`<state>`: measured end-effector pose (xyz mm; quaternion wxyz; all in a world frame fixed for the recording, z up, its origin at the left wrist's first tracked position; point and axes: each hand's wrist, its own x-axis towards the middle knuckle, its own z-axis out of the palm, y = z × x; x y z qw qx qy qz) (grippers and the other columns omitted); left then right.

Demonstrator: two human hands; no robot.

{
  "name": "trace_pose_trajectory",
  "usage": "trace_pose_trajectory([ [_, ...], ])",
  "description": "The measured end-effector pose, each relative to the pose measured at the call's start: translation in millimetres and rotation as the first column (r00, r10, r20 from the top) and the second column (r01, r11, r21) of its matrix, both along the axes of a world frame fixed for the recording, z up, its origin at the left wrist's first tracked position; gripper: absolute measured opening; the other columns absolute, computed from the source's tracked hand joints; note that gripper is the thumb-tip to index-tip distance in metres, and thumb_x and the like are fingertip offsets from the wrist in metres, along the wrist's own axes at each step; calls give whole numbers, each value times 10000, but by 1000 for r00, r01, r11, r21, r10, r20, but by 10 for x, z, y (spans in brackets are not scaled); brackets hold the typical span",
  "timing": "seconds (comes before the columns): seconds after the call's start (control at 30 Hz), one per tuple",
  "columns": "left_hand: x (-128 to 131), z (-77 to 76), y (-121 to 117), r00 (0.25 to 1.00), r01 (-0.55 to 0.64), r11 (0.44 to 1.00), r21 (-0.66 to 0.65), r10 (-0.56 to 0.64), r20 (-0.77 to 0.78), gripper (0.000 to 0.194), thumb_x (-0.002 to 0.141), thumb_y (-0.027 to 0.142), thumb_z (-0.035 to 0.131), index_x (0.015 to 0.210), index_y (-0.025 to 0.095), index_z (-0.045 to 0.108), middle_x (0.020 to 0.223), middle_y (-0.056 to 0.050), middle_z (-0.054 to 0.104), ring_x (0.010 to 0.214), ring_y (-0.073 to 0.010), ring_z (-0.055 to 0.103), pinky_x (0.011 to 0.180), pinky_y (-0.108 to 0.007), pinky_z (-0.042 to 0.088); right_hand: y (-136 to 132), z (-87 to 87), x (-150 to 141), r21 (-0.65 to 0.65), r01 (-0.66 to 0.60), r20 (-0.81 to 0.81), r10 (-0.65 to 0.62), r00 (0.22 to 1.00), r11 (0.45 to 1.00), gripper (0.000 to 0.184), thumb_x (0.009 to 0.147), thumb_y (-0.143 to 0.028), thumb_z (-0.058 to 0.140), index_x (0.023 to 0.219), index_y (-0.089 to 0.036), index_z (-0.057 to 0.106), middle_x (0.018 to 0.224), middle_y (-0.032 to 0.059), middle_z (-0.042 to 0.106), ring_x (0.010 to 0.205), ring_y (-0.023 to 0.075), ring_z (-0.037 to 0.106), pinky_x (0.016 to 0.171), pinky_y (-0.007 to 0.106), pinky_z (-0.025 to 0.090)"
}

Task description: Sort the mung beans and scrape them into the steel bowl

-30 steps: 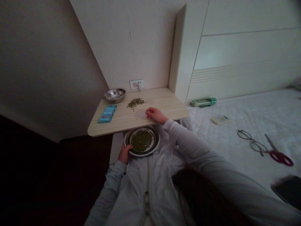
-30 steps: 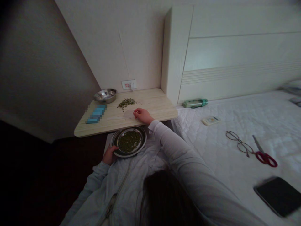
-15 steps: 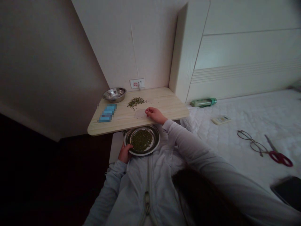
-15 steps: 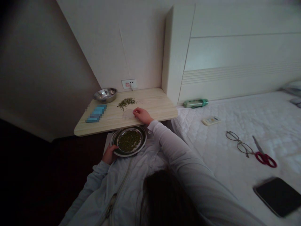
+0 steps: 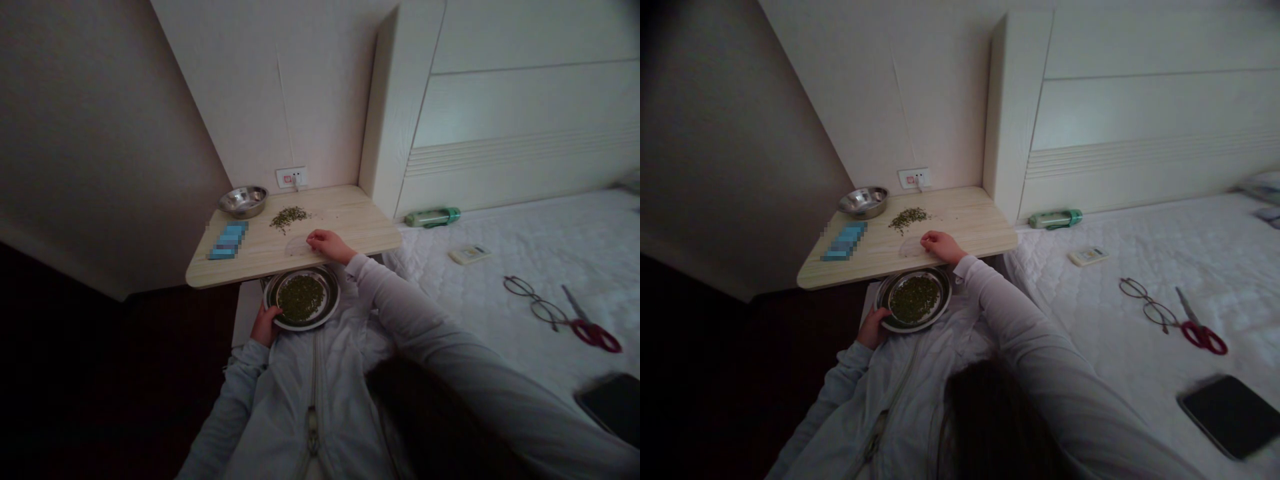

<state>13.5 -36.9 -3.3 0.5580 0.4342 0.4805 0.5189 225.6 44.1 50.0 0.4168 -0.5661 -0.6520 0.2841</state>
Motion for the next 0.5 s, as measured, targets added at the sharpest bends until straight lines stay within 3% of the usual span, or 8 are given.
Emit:
trace_pose_trajectory([
  [0.2,24,-34,6,984,38,976,-213,1,178,411,488,91,509,882,191,573,627,-5,589,737,-215,584,638,-303,461,-8,5,5,-9,-7,-41,7,999,1000,143,732,-260,490,753,-147,574,576,-40,549,569,74,478,612,203,365],
  [0.5,23,-21,-26,982,50,977,-209,-10,190,491,496,84,509,972,192,557,590,29,593,702,-194,601,631,-289,470,-11,-2,1,-7,19,15,-19,1000,1000,147,739,-252,485,768,-140,576,592,-25,558,574,80,486,609,211,362],
])
